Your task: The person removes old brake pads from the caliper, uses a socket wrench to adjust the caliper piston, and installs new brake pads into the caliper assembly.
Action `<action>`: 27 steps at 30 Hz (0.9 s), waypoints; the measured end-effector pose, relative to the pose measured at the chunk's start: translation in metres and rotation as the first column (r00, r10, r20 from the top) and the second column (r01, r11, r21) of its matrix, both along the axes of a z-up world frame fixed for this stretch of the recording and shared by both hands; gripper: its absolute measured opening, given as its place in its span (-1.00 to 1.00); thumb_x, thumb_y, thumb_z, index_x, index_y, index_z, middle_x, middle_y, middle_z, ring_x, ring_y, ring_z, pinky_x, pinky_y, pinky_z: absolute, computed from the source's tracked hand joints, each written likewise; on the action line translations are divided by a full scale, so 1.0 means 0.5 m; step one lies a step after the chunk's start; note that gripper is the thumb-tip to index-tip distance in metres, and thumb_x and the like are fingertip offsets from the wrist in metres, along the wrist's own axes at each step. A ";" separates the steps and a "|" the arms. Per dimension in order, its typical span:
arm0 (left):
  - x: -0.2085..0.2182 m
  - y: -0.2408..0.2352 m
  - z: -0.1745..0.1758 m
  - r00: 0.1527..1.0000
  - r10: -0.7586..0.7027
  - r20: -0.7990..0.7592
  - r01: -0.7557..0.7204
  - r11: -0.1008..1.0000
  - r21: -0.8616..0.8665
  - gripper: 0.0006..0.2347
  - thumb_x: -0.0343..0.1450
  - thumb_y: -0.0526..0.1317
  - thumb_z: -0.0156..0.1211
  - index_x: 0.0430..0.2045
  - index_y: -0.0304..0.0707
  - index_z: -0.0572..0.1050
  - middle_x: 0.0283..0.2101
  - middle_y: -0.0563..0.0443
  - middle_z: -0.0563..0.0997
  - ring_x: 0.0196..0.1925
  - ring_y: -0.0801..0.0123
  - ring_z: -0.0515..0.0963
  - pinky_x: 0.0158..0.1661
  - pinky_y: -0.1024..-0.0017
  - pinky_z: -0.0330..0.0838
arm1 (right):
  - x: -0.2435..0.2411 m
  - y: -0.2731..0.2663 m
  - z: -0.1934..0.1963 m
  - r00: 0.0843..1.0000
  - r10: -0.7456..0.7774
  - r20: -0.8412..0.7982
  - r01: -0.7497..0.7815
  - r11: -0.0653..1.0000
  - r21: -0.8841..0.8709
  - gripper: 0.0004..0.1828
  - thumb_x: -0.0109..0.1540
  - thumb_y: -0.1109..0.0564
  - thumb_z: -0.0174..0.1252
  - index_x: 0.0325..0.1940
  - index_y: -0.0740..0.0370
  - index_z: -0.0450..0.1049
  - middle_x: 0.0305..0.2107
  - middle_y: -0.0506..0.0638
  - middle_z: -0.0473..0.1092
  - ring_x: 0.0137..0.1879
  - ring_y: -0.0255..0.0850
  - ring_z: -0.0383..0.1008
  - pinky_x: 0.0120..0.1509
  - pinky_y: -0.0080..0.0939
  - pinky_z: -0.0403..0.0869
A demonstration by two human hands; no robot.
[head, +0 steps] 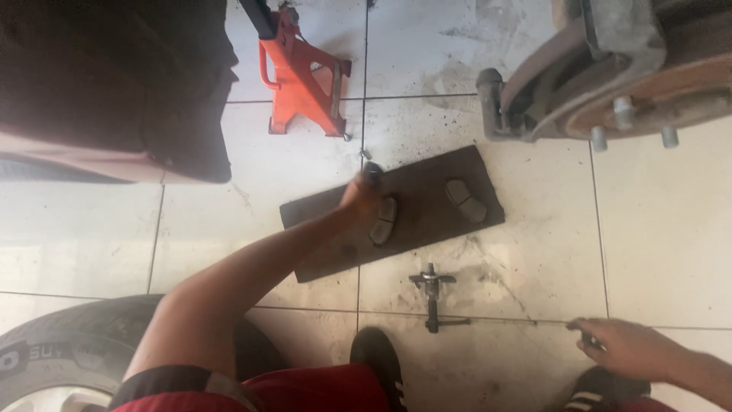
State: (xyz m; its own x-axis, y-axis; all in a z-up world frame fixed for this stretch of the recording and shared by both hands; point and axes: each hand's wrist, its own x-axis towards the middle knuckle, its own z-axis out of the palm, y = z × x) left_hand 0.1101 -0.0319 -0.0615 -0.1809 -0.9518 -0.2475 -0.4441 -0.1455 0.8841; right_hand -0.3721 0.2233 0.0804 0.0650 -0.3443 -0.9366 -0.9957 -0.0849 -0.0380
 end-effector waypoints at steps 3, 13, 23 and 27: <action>0.092 -0.105 -0.165 0.948 0.169 0.271 -0.127 0.978 -0.166 -0.55 0.41 -0.07 0.27 0.08 -0.35 0.34 0.02 -0.33 0.55 0.03 -0.05 0.59 -0.03 0.13 0.52 | 0.027 -0.001 0.053 0.993 -0.056 -0.103 0.061 0.997 0.047 -0.50 0.40 -0.17 -0.06 0.43 -0.14 0.26 0.05 -0.17 0.60 0.15 -0.31 0.57 0.38 -0.23 0.58; 0.003 -0.178 -0.048 0.891 0.193 0.411 -0.180 0.981 -0.071 -0.44 0.36 0.14 0.32 -0.01 -0.32 0.30 -0.05 -0.39 0.57 0.03 -0.16 0.59 0.01 0.03 0.46 | -0.004 0.008 -0.007 0.987 -0.074 -0.143 0.089 0.990 0.106 -0.49 0.44 -0.21 -0.03 0.46 -0.10 0.21 0.27 -0.16 0.42 0.41 -0.30 0.43 0.54 -0.18 0.42; -0.155 -0.038 0.150 0.952 -0.185 0.244 0.245 0.937 -0.247 -0.59 0.48 -0.03 0.12 0.09 -0.33 0.31 -0.11 -0.34 0.62 -0.12 -0.10 0.63 -0.12 0.06 0.52 | 0.064 -0.067 0.034 0.916 -0.320 0.242 0.352 0.931 -0.100 -0.45 0.35 -0.23 -0.02 0.37 -0.03 0.35 0.01 -0.01 0.57 0.14 -0.19 0.61 0.29 -0.16 0.54; -0.255 0.136 0.297 0.753 -0.601 0.268 0.658 0.695 -0.291 -0.68 0.64 -0.19 -0.03 0.24 -0.34 0.17 -0.34 -0.26 0.66 -0.62 0.17 0.60 -0.59 0.28 0.43 | 0.222 -0.148 0.241 0.416 -0.648 0.638 0.825 0.564 0.035 -0.35 0.22 -0.25 0.07 0.37 -0.03 0.36 -0.21 0.00 0.60 -0.21 -0.17 0.62 -0.18 -0.08 0.62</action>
